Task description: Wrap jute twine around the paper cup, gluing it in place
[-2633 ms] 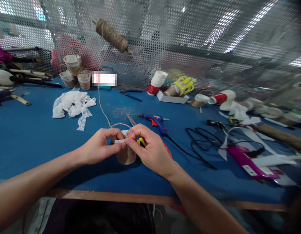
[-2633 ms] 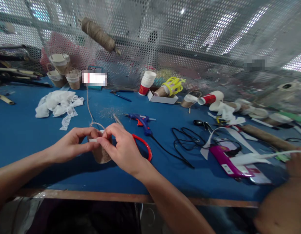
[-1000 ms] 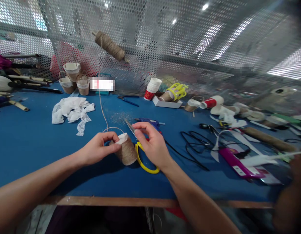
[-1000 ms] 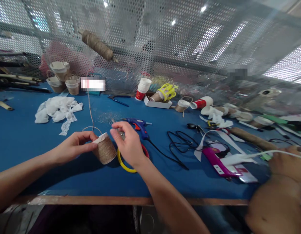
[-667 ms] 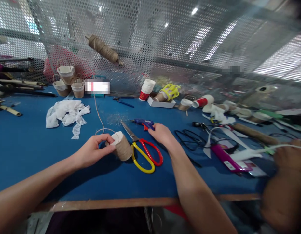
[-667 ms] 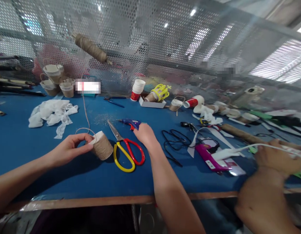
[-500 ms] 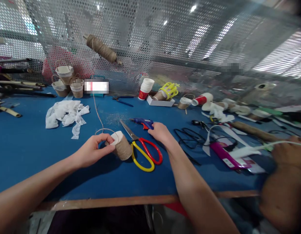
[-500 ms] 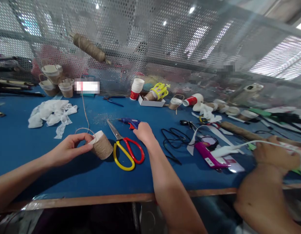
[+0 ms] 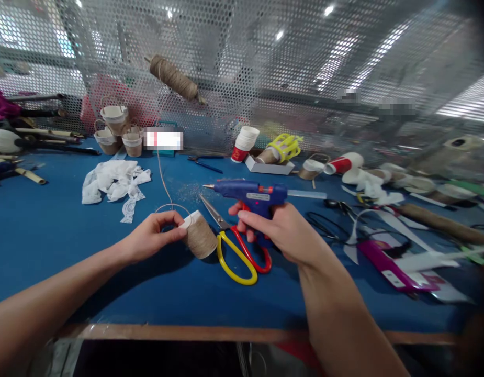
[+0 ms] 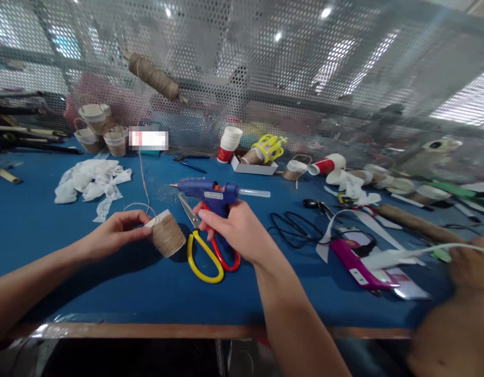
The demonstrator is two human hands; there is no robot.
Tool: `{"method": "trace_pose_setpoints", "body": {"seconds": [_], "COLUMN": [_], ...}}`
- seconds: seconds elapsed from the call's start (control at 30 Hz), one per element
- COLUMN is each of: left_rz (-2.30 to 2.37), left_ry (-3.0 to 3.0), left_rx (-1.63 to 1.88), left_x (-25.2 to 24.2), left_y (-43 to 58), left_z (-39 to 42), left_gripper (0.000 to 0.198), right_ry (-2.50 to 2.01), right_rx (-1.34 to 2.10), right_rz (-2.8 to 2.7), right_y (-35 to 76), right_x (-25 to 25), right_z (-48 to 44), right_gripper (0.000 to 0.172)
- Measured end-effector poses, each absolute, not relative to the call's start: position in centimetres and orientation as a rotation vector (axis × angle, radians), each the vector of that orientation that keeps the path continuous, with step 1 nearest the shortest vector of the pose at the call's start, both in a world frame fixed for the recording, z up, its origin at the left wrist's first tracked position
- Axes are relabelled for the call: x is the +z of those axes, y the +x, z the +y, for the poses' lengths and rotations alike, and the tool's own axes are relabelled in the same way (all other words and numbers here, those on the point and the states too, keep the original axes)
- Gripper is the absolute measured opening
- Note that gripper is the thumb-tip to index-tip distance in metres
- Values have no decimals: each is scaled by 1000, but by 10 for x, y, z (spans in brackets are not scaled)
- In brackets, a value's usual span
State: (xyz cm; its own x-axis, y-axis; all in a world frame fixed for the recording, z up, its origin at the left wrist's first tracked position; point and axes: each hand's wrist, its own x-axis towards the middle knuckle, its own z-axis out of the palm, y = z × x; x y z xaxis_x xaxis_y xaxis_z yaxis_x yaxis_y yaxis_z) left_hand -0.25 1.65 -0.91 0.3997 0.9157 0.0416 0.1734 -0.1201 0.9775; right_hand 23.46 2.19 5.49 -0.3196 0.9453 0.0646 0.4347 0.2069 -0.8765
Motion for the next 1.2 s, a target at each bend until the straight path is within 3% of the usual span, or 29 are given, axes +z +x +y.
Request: {"method": "trace_pose_setpoints", "body": {"seconds": [0.4, 1.2], "left_rz": [1025, 1037], "left_ry": [1512, 1575], "left_rx": [894, 906], "left_x": [-12, -11], "left_y": [-2, -1], "left_z": [20, 20], "left_gripper": [16, 18], "right_ry": [-1285, -1317], "right_rx": [429, 312], "right_rz": [-2276, -2321], "right_y": [225, 221], "right_x": [49, 50], "right_z": [-3, -2], "right_gripper": [20, 10]}}
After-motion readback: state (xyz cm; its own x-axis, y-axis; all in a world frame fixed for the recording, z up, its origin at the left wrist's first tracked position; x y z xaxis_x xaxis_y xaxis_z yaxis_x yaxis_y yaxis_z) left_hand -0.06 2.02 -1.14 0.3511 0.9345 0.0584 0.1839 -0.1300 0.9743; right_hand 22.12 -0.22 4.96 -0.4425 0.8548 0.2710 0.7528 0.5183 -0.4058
